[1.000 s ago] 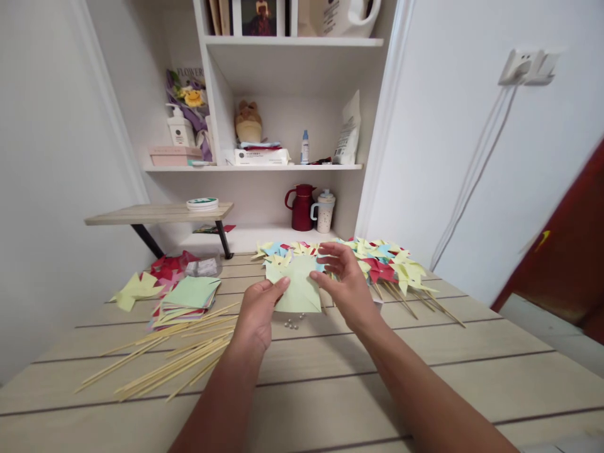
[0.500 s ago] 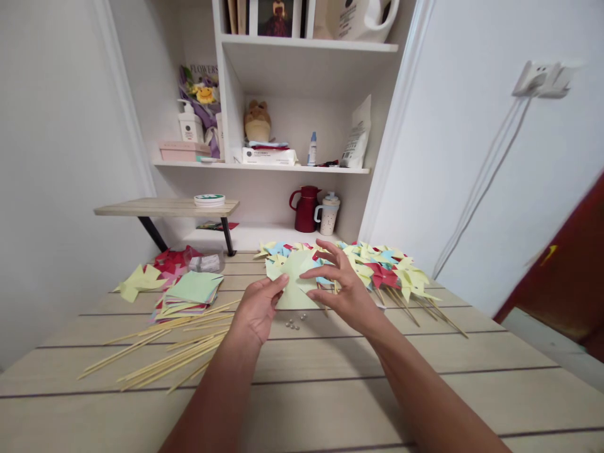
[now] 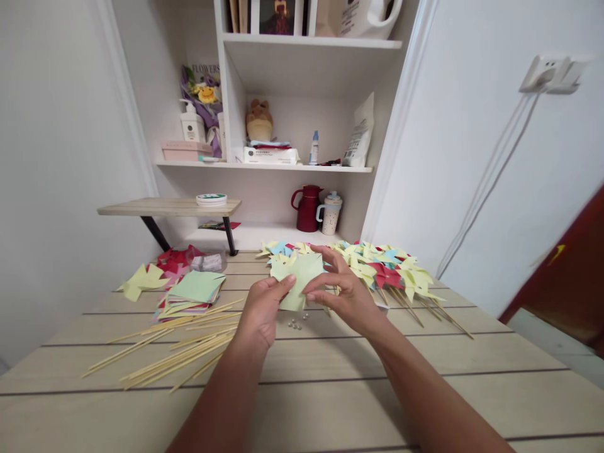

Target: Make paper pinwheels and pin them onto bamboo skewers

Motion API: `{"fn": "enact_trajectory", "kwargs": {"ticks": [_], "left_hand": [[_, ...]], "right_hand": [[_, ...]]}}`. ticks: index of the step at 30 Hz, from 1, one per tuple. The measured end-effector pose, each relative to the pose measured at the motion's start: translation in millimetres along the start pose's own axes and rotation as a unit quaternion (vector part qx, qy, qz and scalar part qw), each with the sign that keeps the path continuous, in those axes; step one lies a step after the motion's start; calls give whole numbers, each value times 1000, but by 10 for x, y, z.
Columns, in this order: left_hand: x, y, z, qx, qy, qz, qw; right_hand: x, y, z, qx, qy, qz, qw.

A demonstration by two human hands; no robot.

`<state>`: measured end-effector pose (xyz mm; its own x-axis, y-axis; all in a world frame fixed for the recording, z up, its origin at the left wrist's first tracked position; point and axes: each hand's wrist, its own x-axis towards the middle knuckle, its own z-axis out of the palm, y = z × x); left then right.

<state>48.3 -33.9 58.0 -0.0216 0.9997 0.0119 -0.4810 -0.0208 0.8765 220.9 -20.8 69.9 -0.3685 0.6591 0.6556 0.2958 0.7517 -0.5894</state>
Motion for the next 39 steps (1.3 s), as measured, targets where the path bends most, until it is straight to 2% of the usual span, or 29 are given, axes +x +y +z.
{"fn": "enact_trajectory", "kwargs": {"ticks": [6, 8, 14, 20, 26, 32, 39], "left_hand": [[-29, -34, 21, 20, 3, 3, 1000], [-20, -38, 7, 20, 4, 8, 1000], [18, -9, -42, -19, -21, -22, 999], [12, 12, -36, -27, -8, -28, 999], [-9, 10, -2, -8, -9, -10, 1000], [-44, 6, 38, 26, 5, 5, 1000], [-56, -3, 59, 78, 27, 62, 995]], "right_hand": [[-9, -2, 8, -22, 39, 68, 997], [-10, 14, -1, -17, 45, 70, 996], [-9, 89, -49, -13, 26, 20, 999], [-13, 56, -48, -11, 1, -58, 998], [-9, -10, -31, -7, 3, -66, 998], [-5, -15, 2, -14, 37, -9, 999], [-14, -10, 27, -45, 34, 80, 995]]}}
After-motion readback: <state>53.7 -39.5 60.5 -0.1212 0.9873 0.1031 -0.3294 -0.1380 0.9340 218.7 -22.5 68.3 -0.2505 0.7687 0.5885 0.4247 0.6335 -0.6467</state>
